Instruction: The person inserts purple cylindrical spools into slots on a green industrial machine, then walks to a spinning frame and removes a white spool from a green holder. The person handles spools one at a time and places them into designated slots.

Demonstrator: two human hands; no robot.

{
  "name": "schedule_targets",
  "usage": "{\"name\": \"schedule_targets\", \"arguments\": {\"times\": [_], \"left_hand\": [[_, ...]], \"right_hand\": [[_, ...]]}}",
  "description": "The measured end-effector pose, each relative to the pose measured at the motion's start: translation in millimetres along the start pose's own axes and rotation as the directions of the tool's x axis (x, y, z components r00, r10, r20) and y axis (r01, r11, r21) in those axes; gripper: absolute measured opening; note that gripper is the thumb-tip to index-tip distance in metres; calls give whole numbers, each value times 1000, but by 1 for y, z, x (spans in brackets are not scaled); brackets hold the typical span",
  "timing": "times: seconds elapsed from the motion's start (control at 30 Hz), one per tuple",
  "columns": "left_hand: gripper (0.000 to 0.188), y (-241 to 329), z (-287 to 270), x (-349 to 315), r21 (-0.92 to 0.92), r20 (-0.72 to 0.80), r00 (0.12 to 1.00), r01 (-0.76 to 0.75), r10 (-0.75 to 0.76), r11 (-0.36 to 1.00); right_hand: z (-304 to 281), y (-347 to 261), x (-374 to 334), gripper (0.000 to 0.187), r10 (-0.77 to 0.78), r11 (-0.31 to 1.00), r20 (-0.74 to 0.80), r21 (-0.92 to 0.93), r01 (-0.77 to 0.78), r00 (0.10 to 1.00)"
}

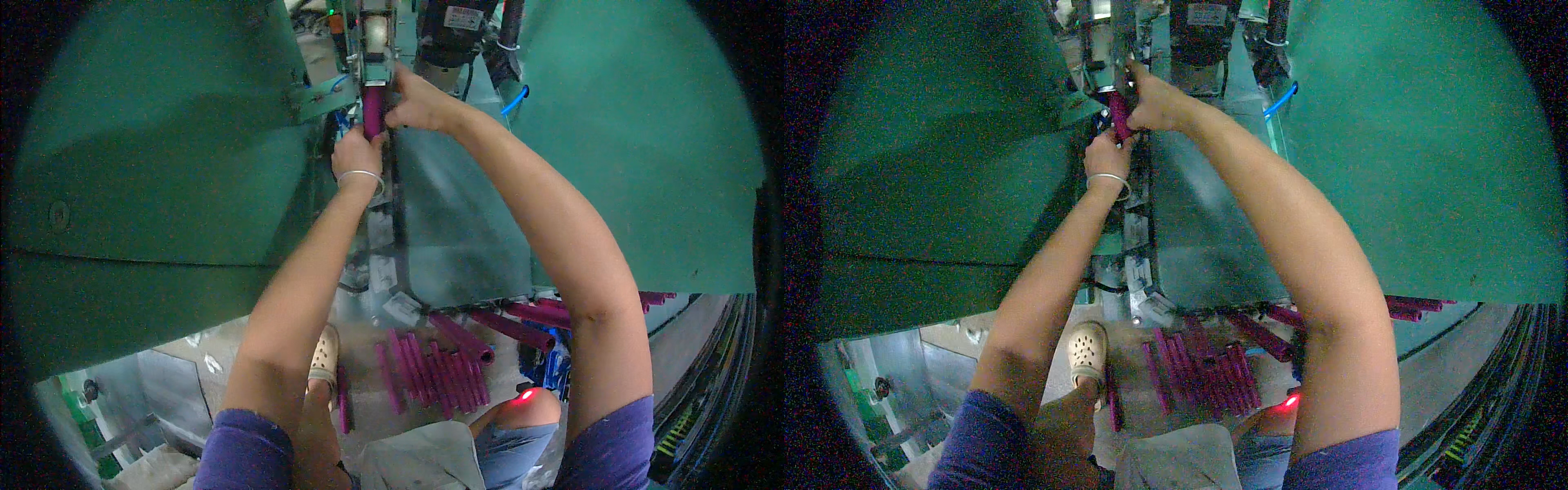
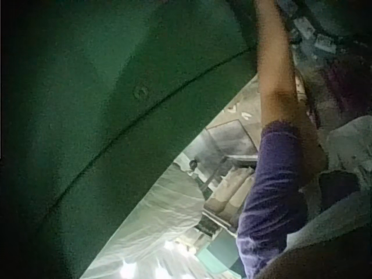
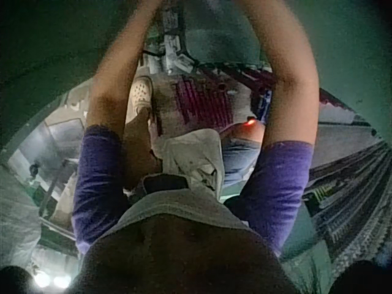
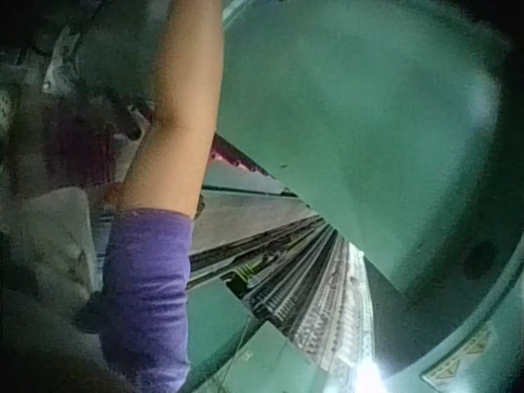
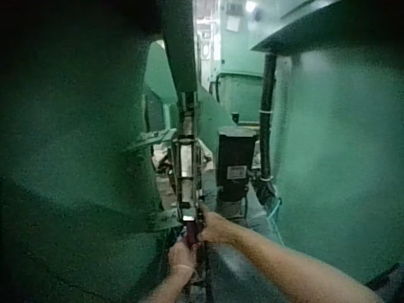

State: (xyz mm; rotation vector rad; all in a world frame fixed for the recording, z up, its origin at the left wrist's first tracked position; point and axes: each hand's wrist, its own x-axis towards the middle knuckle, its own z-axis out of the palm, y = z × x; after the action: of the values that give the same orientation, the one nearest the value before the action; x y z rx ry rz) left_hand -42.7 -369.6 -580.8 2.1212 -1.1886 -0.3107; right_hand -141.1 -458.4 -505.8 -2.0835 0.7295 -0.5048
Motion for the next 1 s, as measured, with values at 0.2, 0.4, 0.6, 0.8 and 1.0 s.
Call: {"name": "schedule_targets", "arguments": {"times": [0.2, 0.4, 0.6, 0.8, 1.0], "left_hand": [[25, -3, 1, 3, -187, -68, 994, -92, 81, 978], [27, -7, 10, 5, -210, -187, 980, -104, 64, 972], [31, 8, 26, 6, -44, -246, 969, -8, -3, 999], [32, 4, 30, 3, -101, -293, 956, -14, -16, 995], [38, -6, 32, 9, -4, -246, 967, -68, 65, 998]], "right_hand": [[-1, 1, 11, 89, -55, 998, -99, -15, 54, 994], [8, 0, 11, 91, -199, 979, -253, -92, 181, 947], [13, -9, 3, 85, -281, 958, -358, -155, 240, 890], [13, -14, 1, 75, -169, 985, -370, -45, 164, 914], [15, -3, 2, 72, -298, 953, -408, -177, 246, 863]]}}
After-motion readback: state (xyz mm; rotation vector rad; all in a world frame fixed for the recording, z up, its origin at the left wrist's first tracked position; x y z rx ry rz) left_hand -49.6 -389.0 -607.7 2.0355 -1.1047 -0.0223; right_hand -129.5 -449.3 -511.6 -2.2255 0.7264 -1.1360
